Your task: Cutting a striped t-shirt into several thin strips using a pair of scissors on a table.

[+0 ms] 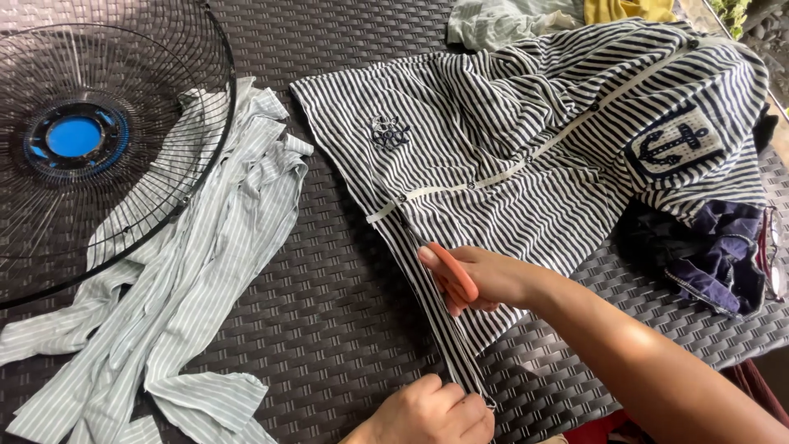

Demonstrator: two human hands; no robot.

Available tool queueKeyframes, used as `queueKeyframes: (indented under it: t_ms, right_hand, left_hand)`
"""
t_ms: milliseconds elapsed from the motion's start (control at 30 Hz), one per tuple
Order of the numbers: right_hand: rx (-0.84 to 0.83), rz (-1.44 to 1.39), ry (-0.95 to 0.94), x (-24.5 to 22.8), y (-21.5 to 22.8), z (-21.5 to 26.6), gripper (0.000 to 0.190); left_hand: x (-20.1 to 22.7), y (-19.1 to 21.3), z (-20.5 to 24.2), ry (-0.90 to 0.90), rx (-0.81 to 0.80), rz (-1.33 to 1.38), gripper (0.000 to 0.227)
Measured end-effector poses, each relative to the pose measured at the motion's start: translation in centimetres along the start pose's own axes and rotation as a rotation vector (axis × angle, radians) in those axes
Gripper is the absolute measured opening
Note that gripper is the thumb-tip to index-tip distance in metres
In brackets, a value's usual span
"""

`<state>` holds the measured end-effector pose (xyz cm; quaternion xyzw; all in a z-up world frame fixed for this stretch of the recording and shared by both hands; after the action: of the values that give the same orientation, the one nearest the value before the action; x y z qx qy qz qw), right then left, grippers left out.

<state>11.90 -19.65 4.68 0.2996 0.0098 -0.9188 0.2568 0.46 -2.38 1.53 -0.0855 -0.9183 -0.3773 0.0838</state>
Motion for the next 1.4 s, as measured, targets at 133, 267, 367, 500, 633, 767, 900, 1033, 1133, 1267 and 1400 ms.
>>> queueKeyframes:
  t_ms: [133, 267, 367, 500, 633, 767, 900, 1033, 1133, 1267, 1400]
  right_hand:
    - [0.095, -0.03, 0.056, 1.5, -0.2, -0.9, 0.065]
    - [0.045, -0.181, 0.139, 3.3, -0.1, -2.0, 0.06]
    - [0.025, -0.177, 0.18, 3.1, 0.0, -1.0, 0.057]
    - [-0.12, -0.237, 0.244, 2.9, 0.0, -0.8, 0.055]
    - [-0.121, -0.265, 0.311, 3.4, 0.0, -0.8, 0.051]
    - [-0.133, -0.207, 0.304, 3.0, -0.1, -0.2, 0.052]
    - [-0.153, -0.2, 0.359, 3.3, 0.1, -0.5, 0.058]
    - [-0.17, -0.213, 0.381, 3.5, 0.1, -0.5, 0.058]
    - [-0.191, -0.261, 0.36, 3.7, 0.2, -0.5, 0.06]
    - [-0.188, -0.261, 0.344, 3.5, 0.0, -0.2, 0.058]
    - [-0.183, -0.217, 0.407, 3.6, 0.1, -0.5, 0.056]
  left_hand:
    - [-0.3, 0.8, -0.4, 0.01, -0.019, -0.019, 0.011]
    - [-2.6, 3.9, -2.3, 0.333, 0.134, 0.104, 0.017]
    - [-8.3, 4.7, -1.1, 0.9, 0.532, 0.352, 0.043]
    - [-15.7, 3.2, 2.1, 1.423, 0.801, 0.808, 0.062]
    - [-19.2, 2.8, 0.1, 1.448, 0.974, 1.231, 0.065]
    - [-21.0, 3.1, -1.7, 1.591, 0.893, 1.266, 0.075]
    - [-23.7, 2.9, -1.9, 1.592, 0.807, 1.209, 0.086]
    - [-23.6, 3.8, -2.9, 1.575, 0.79, 1.171, 0.091]
    - [-22.8, 4.2, -3.0, 1.838, 0.55, 0.833, 0.104]
    - [-23.2, 4.1, -2.4, 1.795, 0.446, 0.781, 0.105]
    - [-23.6, 3.4, -1.9, 1.762, 0.457, 0.841, 0.107]
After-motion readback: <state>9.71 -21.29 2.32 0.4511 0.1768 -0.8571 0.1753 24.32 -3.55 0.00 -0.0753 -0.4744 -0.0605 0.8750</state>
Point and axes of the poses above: each hand's wrist, its own z-axis away from the middle knuckle, its own y-axis out of the back of the hand, x = y × z, the point moved 3 cm from there along -z, towards the middle knuckle, and after that the axes turned 6 degrees about -y, right-handed, at the moved point
